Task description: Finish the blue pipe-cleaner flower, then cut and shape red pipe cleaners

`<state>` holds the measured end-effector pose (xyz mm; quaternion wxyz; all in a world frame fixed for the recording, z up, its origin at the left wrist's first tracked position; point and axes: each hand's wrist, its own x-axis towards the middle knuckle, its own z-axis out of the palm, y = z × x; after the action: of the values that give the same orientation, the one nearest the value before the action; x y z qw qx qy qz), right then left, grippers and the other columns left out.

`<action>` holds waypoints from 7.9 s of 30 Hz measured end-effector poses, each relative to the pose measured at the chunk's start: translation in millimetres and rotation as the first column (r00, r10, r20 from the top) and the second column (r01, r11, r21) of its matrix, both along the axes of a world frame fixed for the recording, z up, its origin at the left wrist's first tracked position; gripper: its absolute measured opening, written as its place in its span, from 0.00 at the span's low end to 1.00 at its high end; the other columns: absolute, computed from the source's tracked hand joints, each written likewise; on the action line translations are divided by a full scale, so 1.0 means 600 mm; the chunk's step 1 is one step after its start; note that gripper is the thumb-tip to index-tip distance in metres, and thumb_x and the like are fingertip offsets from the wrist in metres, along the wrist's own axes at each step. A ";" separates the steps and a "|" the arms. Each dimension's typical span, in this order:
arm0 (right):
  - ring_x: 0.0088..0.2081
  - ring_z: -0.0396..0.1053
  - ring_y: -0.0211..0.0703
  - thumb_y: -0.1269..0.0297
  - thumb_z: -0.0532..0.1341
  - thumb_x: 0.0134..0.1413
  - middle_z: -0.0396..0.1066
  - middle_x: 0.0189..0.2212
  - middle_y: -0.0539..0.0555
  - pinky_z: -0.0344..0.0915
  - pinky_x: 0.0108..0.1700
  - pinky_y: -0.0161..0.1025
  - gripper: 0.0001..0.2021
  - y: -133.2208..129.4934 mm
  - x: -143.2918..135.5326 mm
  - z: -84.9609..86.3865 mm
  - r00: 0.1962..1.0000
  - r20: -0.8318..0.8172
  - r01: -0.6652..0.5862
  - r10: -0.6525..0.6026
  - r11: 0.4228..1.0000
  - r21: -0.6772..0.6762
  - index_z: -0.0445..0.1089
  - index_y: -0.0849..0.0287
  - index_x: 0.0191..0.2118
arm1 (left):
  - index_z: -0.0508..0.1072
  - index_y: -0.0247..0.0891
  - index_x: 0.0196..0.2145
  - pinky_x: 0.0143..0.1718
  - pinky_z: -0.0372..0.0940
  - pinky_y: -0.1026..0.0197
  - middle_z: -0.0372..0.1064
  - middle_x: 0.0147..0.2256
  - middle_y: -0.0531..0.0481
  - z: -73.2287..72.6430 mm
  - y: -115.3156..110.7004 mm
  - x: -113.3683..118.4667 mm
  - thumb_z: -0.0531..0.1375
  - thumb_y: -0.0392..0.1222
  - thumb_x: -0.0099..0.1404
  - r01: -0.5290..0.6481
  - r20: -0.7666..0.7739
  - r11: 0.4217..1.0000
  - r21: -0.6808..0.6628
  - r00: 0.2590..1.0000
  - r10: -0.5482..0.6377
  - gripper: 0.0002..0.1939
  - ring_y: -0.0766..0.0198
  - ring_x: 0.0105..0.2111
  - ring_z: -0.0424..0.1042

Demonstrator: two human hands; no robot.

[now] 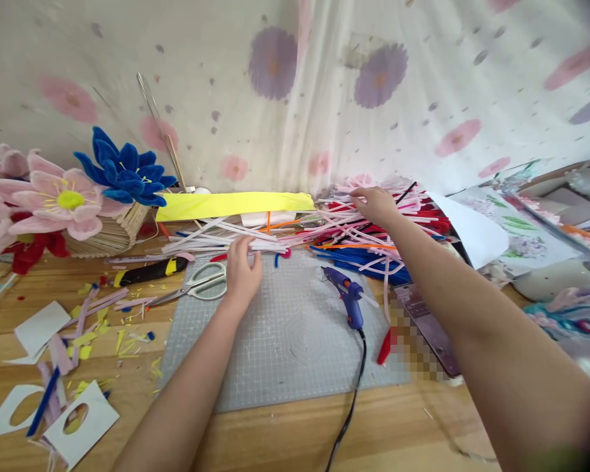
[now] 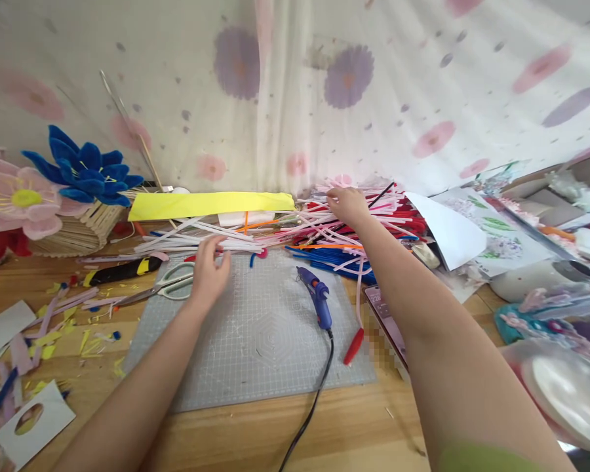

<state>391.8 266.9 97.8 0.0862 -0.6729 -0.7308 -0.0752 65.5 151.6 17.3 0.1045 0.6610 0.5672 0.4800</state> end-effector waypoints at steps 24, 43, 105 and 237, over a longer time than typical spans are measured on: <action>0.51 0.67 0.55 0.57 0.50 0.58 0.69 0.51 0.63 0.63 0.49 0.48 0.23 0.050 -0.031 -0.051 0.987 0.158 0.082 -0.031 0.941 -0.330 0.63 0.58 0.57 | 0.68 0.39 0.44 0.29 0.69 0.64 0.63 0.45 0.43 -0.048 -0.020 0.008 0.52 0.29 0.58 0.039 0.075 0.998 -0.041 0.997 -0.036 0.16 0.65 0.37 0.68; 0.52 0.65 0.59 0.63 0.49 0.60 0.68 0.50 0.66 0.62 0.50 0.53 0.18 0.062 -0.029 -0.027 0.991 0.113 0.081 -0.075 0.996 -0.044 0.64 0.63 0.52 | 0.66 0.39 0.44 0.29 0.69 0.64 0.61 0.46 0.43 -0.043 -0.017 0.015 0.51 0.28 0.58 0.026 0.132 0.998 -0.065 0.991 -0.017 0.17 0.66 0.36 0.68; 0.57 0.59 0.55 0.72 0.53 0.50 0.61 0.57 0.63 0.58 0.56 0.48 0.25 -0.055 0.015 -0.028 0.983 0.146 -0.090 0.112 0.985 -0.149 0.62 0.63 0.56 | 0.65 0.38 0.46 0.41 0.65 0.59 0.71 0.35 0.47 -0.055 -0.011 0.014 0.51 0.36 0.64 -0.001 0.048 1.000 -0.013 0.999 0.002 0.13 0.63 0.37 0.71; 0.47 0.69 0.55 0.70 0.51 0.56 0.73 0.43 0.64 0.63 0.43 0.45 0.16 -0.313 -0.293 -0.100 0.971 -0.236 -0.006 -0.035 0.985 -0.170 0.72 0.59 0.45 | 0.65 0.37 0.53 0.49 0.63 0.54 0.68 0.51 0.41 0.020 -0.233 -0.302 0.47 0.37 0.60 -0.216 -0.505 0.846 -0.487 0.860 -0.071 0.23 0.52 0.51 0.68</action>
<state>216.3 79.2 38.0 0.1152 -0.6872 -0.7140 0.0681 -115.8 11.9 29.6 0.1105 0.6857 0.7094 0.1194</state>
